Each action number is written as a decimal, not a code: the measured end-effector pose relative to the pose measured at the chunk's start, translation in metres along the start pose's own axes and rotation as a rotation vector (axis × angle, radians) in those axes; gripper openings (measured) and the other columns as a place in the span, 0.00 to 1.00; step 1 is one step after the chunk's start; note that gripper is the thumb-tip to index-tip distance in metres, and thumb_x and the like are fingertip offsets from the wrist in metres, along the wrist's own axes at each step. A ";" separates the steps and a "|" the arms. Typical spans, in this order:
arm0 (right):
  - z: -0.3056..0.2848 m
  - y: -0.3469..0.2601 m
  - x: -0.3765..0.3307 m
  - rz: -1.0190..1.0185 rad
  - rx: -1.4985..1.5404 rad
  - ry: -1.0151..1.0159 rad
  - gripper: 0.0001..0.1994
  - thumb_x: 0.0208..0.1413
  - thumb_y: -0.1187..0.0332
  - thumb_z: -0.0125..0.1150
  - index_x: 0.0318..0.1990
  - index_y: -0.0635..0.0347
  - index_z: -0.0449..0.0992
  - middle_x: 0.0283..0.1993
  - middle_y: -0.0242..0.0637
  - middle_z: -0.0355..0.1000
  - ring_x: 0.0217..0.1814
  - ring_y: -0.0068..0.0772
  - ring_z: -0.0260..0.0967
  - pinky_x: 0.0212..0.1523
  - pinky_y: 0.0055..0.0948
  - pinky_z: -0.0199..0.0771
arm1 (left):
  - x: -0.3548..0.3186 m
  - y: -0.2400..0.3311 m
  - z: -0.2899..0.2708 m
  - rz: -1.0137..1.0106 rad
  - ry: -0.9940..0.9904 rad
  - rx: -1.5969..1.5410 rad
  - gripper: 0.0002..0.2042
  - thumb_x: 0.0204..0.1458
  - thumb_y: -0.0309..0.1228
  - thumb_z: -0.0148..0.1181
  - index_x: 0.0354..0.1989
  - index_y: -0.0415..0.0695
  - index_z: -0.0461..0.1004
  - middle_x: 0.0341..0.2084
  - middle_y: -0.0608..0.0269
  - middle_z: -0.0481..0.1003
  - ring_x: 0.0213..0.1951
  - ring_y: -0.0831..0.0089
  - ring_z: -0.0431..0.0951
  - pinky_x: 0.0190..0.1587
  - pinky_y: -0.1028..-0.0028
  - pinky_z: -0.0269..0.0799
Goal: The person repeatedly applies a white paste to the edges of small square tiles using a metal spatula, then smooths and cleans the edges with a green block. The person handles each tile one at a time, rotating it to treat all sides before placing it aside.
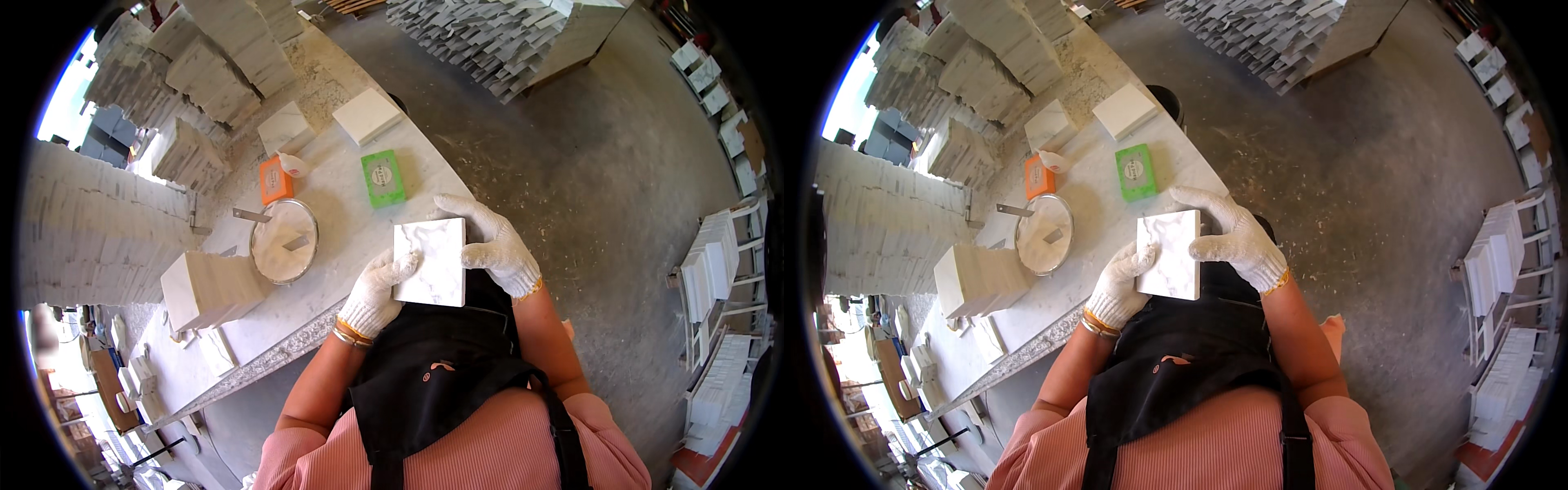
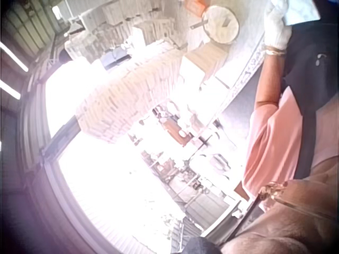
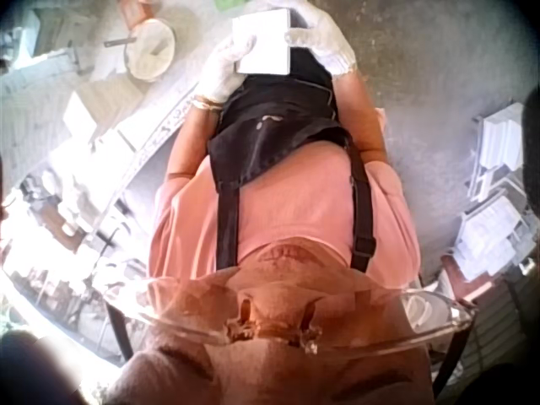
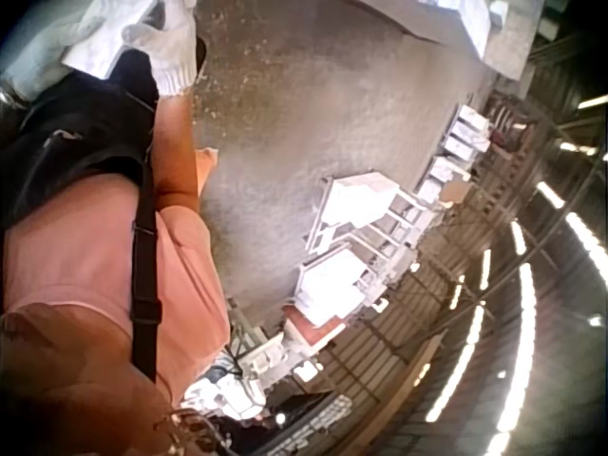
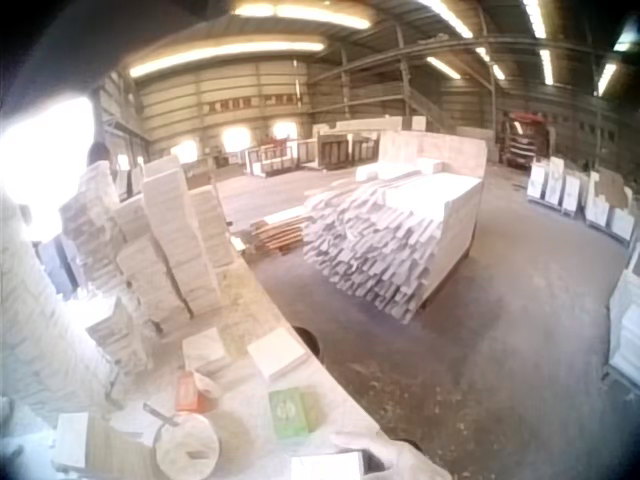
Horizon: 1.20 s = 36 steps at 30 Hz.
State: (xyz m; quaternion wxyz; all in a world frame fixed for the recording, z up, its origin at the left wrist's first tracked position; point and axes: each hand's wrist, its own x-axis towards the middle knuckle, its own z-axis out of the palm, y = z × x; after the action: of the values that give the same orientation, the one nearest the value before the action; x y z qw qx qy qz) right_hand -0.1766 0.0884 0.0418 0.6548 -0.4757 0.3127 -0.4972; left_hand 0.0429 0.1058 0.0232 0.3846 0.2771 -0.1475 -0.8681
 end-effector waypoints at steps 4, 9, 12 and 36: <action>0.003 -0.013 0.008 0.118 -0.028 0.148 0.30 0.52 0.59 0.73 0.60 0.65 0.74 0.53 0.40 0.76 0.54 0.32 0.73 0.58 0.31 0.71 | -0.001 -0.001 -0.005 -0.045 -0.042 -0.066 0.31 0.56 0.33 0.67 0.64 0.33 0.63 0.55 0.51 0.75 0.55 0.62 0.78 0.61 0.61 0.72; 0.002 -0.020 0.017 0.082 -0.169 0.388 0.20 0.63 0.60 0.61 0.56 0.64 0.77 0.45 0.37 0.79 0.43 0.27 0.76 0.44 0.25 0.73 | -0.001 -0.005 -0.013 -0.059 -0.094 -0.108 0.33 0.54 0.34 0.69 0.65 0.33 0.63 0.55 0.52 0.75 0.54 0.62 0.79 0.60 0.62 0.73; 0.000 -0.018 0.013 0.064 -0.201 0.386 0.22 0.65 0.55 0.59 0.56 0.64 0.77 0.46 0.37 0.79 0.44 0.25 0.76 0.41 0.23 0.70 | -0.002 -0.005 -0.012 -0.056 -0.076 -0.146 0.32 0.55 0.34 0.68 0.64 0.33 0.63 0.55 0.52 0.76 0.53 0.62 0.79 0.60 0.62 0.73; -0.014 -0.003 0.002 0.035 -0.186 0.415 0.24 0.64 0.60 0.59 0.62 0.65 0.72 0.57 0.42 0.75 0.56 0.34 0.74 0.55 0.32 0.71 | -0.009 0.000 0.008 0.214 0.158 0.264 0.21 0.58 0.25 0.63 0.59 0.32 0.69 0.50 0.56 0.78 0.48 0.69 0.79 0.55 0.67 0.74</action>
State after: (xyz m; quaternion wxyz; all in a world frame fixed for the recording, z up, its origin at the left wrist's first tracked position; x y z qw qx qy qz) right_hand -0.1896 0.0818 0.0401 0.5385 -0.4160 0.4932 -0.5420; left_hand 0.0432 0.1125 0.0332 0.4453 0.3754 -0.2580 -0.7708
